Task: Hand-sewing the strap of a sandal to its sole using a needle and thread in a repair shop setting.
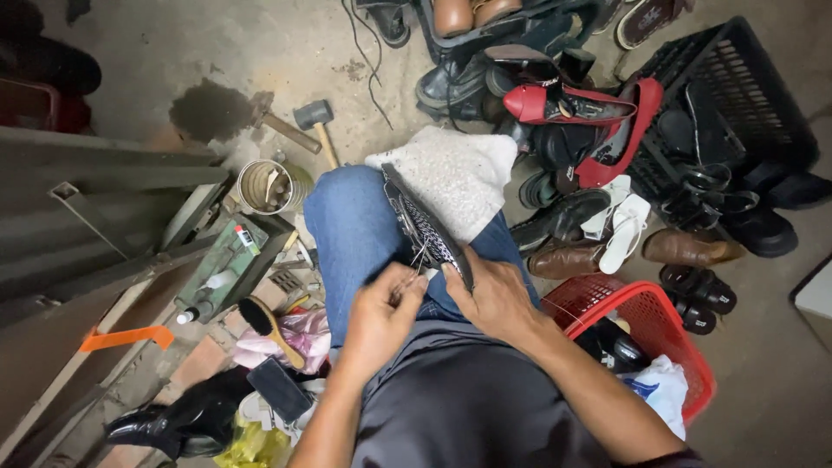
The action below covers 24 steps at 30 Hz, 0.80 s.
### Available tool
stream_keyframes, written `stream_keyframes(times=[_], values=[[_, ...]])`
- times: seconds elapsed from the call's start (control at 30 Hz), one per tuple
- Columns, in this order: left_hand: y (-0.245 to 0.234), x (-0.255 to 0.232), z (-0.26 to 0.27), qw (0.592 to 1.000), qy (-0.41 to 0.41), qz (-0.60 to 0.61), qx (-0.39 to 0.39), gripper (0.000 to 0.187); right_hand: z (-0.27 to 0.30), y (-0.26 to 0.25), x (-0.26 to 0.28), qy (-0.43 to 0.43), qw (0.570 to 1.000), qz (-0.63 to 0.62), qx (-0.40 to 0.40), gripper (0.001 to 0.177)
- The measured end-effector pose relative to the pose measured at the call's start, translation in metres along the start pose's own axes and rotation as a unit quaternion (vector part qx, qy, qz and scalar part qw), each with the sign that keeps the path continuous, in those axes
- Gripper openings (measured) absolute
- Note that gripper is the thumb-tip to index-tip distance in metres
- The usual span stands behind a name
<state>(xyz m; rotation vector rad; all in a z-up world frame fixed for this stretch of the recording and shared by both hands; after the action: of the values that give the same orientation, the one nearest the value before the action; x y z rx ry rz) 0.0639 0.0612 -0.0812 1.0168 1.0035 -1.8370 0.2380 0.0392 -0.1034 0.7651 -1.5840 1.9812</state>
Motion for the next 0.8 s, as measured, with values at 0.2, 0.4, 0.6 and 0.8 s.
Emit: stream_keyframes(times=[0.2,0.4,0.6,0.8], values=[[-0.008,-0.064,0.029,0.926,0.207,-0.299,-0.103,0.034,0.01,0.002,0.022,-0.099,0.994,0.052,-0.019,0.047],[-0.013,-0.052,0.013,0.9,0.178,-0.346,-0.198,0.043,-0.001,-0.015,0.028,-0.081,0.996,-0.009,-0.033,0.038],[-0.004,-0.049,0.005,0.903,0.195,-0.334,-0.187,0.009,-0.002,-0.015,0.01,-0.045,0.996,-0.067,-0.034,0.039],[0.008,-0.034,-0.01,0.93,0.194,-0.266,-0.161,0.003,-0.001,-0.016,0.006,-0.033,0.996,-0.072,-0.039,0.038]])
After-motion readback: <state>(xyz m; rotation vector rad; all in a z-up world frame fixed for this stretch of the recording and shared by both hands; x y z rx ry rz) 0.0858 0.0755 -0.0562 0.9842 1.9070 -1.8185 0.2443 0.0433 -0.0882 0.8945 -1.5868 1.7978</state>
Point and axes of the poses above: each hand's wrist, its own z-axis away from the middle knuckle, its own y-axis out of the palm, x = y × z, the point moved 8 cm from there along -z, towards the middle knuckle, and after that the axes turned 4 degrees about x, right-handed, at the moved point
